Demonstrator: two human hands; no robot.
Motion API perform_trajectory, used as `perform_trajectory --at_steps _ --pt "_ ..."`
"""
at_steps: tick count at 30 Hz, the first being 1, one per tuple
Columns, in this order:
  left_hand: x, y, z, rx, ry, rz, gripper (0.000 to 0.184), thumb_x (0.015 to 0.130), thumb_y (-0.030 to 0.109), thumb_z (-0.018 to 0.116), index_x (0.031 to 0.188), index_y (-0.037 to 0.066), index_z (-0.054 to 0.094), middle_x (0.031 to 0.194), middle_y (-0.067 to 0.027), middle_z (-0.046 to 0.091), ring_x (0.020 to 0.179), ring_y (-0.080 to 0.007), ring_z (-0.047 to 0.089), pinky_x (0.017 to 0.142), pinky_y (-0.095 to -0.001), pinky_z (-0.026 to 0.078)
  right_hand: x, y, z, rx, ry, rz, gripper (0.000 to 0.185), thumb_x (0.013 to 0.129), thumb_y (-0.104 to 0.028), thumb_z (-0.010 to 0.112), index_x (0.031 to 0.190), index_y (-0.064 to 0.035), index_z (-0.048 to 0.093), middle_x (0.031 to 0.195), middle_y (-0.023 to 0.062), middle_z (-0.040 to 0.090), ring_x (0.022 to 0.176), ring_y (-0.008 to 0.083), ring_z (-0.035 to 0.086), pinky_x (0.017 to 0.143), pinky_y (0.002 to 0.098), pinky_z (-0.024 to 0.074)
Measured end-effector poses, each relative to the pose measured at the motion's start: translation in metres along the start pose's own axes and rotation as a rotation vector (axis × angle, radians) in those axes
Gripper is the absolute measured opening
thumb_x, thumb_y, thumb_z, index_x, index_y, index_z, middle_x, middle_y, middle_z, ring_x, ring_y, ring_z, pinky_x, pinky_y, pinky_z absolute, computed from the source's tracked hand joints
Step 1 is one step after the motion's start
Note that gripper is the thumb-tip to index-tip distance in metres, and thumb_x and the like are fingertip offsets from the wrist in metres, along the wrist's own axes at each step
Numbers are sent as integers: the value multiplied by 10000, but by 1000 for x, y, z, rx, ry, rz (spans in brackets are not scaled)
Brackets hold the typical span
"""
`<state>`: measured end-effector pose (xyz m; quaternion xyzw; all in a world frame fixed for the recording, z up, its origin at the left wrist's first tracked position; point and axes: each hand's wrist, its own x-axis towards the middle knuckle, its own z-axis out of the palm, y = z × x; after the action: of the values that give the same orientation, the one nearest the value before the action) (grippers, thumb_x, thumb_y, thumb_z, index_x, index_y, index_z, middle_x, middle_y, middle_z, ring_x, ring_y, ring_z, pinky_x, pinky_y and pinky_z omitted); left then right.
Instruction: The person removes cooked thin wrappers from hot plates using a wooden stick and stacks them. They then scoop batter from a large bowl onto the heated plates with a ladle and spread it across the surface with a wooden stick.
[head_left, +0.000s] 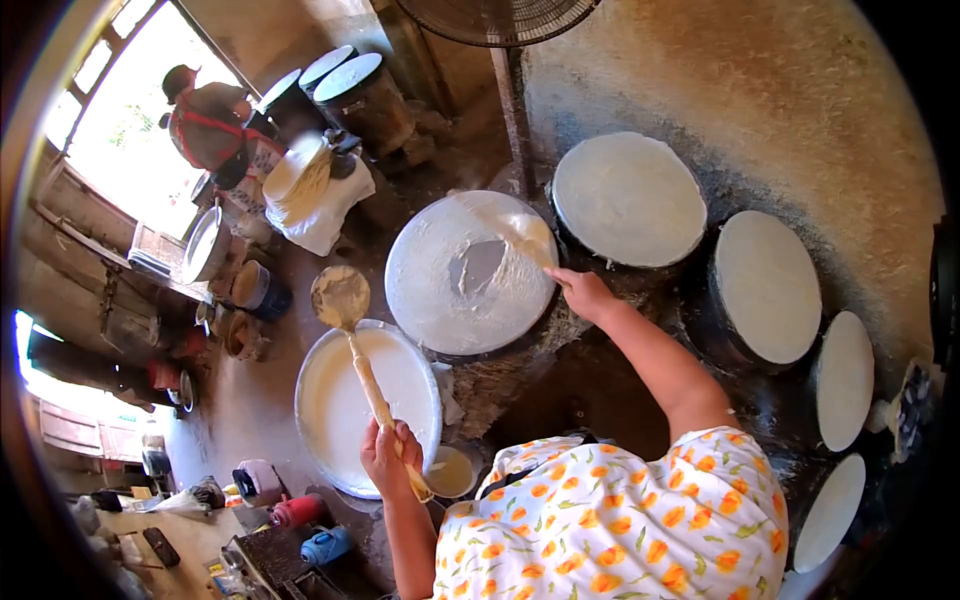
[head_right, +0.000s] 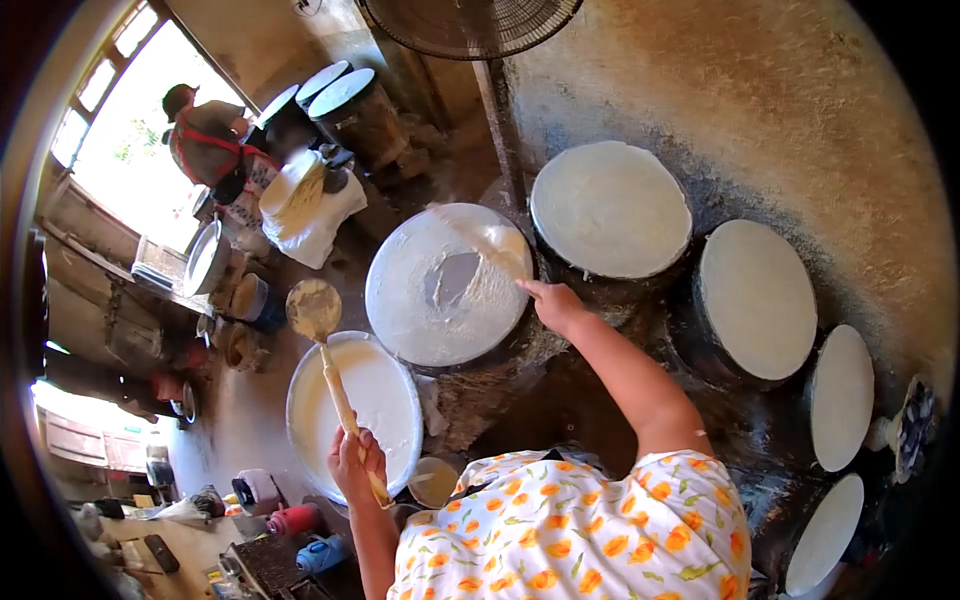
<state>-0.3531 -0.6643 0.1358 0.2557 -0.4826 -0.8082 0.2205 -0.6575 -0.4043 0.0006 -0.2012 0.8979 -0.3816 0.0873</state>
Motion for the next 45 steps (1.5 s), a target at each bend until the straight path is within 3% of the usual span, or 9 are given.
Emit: perform_trajectory --at_steps 11,14,17,23,26,33,35,39,45 --pt "-8 -1 -3 -48 -22 -2 302 944 108 439 1216 -16 480 734 -65 514 408 -69 398 325 -209 355 -42 -27 1 49 -186 -9 622 794 -51 484 1338 -348 433 886 225 633 723 371 625 680 437 495" --pt "-7 5 -6 -69 -53 -1 297 944 106 437 1211 -13 489 735 -67 516 408 -70 396 323 -209 354 -51 3 -7 114 116 -39 614 795 -10 458 1333 -307 449 889 215 636 744 378 624 690 453 502" --pt "-5 6 -13 -69 -59 -9 298 944 106 438 1214 -10 490 731 -67 516 407 -69 393 322 -208 350 -73 -3 -12 147 -32 106 635 784 46 422 1352 -237 437 1183 174 577 1005 320 610 828 360 492" --pt "10 4 5 -24 -88 -82 301 941 118 445 1208 -18 480 716 -62 516 398 -63 383 314 -203 346 -78 -44 22 82 -292 96 638 779 46 421 1350 -237 445 1194 183 568 1049 337 584 864 343 477" --pt "10 11 3 -22 -131 -117 221 945 114 439 1119 -2 506 714 -58 518 406 -77 403 324 -215 353 -78 -10 6 139 78 -81 621 802 15 413 1354 -270 432 1175 182 571 922 349 622 807 387 508" --pt "20 5 12 128 -127 -186 164 935 107 438 1006 -12 526 689 -43 515 405 -82 419 327 -231 366 -105 -89 30 76 -377 108 591 828 -36 409 1329 -346 453 1155 192 580 933 347 625 820 397 491" --pt "24 3 11 182 -148 -225 150 930 102 445 975 -10 535 686 -40 515 407 -83 428 330 -232 369 -93 -45 46 146 -154 -170 558 836 -60 430 1310 -351 474 1119 193 592 898 361 626 782 423 491" --pt "33 3 15 290 -138 -250 136 922 104 454 896 -1 537 660 -41 511 403 -92 438 334 -242 380 -43 -29 9 166 51 87 577 820 18 415 1324 -256 477 1213 197 556 1038 327 591 906 347 464" --pt "70 -7 28 436 -108 -226 134 882 90 454 774 25 501 595 -34 491 385 -97 434 322 -247 365 -83 -33 24 207 -239 -210 593 799 45 395 1324 -217 478 1247 153 548 1126 305 545 961 334 425"
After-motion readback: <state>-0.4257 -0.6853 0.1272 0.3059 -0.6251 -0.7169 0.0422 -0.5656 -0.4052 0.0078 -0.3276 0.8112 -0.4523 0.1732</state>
